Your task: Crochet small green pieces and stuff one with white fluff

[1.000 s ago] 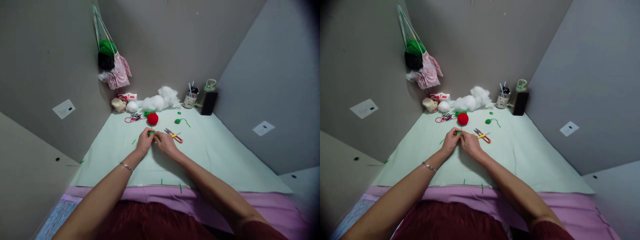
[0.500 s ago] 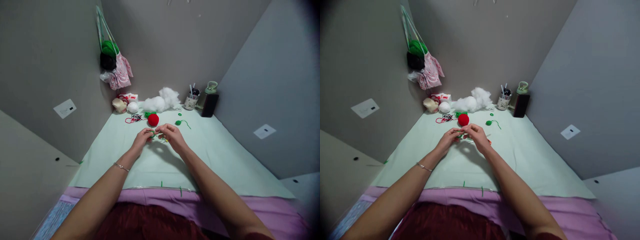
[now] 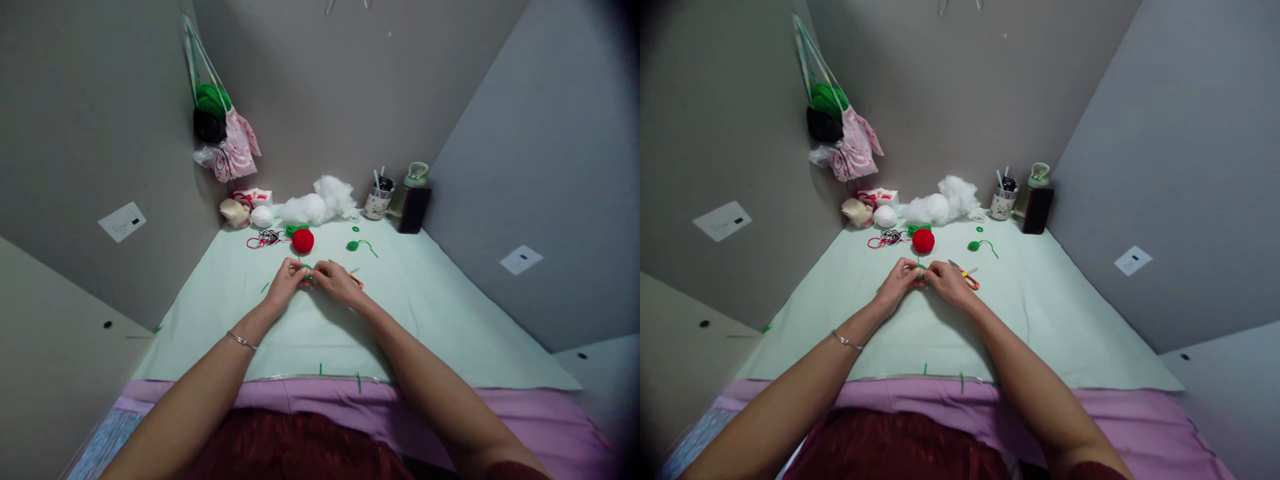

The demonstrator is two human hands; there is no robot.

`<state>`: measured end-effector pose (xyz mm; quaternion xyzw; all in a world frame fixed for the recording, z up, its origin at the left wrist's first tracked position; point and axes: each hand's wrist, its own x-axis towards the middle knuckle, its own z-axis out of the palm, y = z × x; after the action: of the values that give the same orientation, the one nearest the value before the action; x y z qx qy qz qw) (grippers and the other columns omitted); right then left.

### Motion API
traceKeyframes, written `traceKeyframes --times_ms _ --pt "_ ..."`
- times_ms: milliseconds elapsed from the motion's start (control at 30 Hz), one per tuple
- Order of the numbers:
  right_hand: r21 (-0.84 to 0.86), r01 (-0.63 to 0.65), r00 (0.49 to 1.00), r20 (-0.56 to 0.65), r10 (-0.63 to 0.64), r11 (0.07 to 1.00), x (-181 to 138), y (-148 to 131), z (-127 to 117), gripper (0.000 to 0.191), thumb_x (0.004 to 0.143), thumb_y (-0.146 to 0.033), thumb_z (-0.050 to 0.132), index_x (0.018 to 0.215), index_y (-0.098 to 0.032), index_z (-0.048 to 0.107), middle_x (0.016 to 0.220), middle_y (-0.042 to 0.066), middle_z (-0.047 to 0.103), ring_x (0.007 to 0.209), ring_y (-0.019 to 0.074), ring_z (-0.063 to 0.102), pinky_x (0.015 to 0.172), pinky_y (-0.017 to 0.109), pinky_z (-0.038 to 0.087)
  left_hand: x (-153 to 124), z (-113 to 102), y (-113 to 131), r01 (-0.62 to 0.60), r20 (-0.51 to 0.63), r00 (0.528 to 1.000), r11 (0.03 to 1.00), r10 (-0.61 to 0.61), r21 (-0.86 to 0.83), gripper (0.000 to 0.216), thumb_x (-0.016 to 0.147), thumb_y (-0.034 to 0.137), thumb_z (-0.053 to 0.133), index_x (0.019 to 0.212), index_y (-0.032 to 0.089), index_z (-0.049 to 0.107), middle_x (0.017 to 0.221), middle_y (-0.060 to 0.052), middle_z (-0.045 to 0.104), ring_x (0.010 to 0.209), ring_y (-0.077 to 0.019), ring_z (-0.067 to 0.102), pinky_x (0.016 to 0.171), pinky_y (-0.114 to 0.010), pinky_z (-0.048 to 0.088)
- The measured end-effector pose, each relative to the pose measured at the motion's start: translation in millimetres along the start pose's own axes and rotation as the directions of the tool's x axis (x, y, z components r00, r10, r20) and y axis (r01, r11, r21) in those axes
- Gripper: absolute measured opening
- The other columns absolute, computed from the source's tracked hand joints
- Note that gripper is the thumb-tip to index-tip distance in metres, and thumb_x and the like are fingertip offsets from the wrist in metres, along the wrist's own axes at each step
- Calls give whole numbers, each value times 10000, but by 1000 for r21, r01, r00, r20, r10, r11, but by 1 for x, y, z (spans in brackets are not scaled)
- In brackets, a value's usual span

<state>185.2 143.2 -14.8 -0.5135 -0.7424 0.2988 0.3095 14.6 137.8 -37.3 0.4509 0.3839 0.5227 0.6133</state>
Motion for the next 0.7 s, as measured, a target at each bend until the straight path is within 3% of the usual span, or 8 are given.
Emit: traceKeyframes --times_ms 200,433,700 --pt "-14 4 1000 0 -4 1000 -2 -8 -3 292 920 -391 526 738 -183 620 658 -22 572 672 145 493 653 275 317 3 -1 -2 -40 7 999 997 40 66 393 763 364 817 952 196 517 815 -1 720 700 -143 696 774 -324 562" --pt "10 2 1000 2 -2 1000 -11 -35 4 196 879 -244 538 725 -193 649 634 -13 573 657 156 478 677 289 285 9 -4 -13 -116 -73 987 951 143 288 192 805 160 655 897 218 497 659 61 571 625 -136 561 648 -267 454" --pt "211 -71 997 -7 74 975 -13 -32 12 174 817 -292 535 678 -203 589 571 -45 445 597 144 389 626 282 279 11 -12 -10 -223 -36 964 880 262 420 182 760 94 643 864 220 561 746 45 596 687 -148 540 715 -289 432"
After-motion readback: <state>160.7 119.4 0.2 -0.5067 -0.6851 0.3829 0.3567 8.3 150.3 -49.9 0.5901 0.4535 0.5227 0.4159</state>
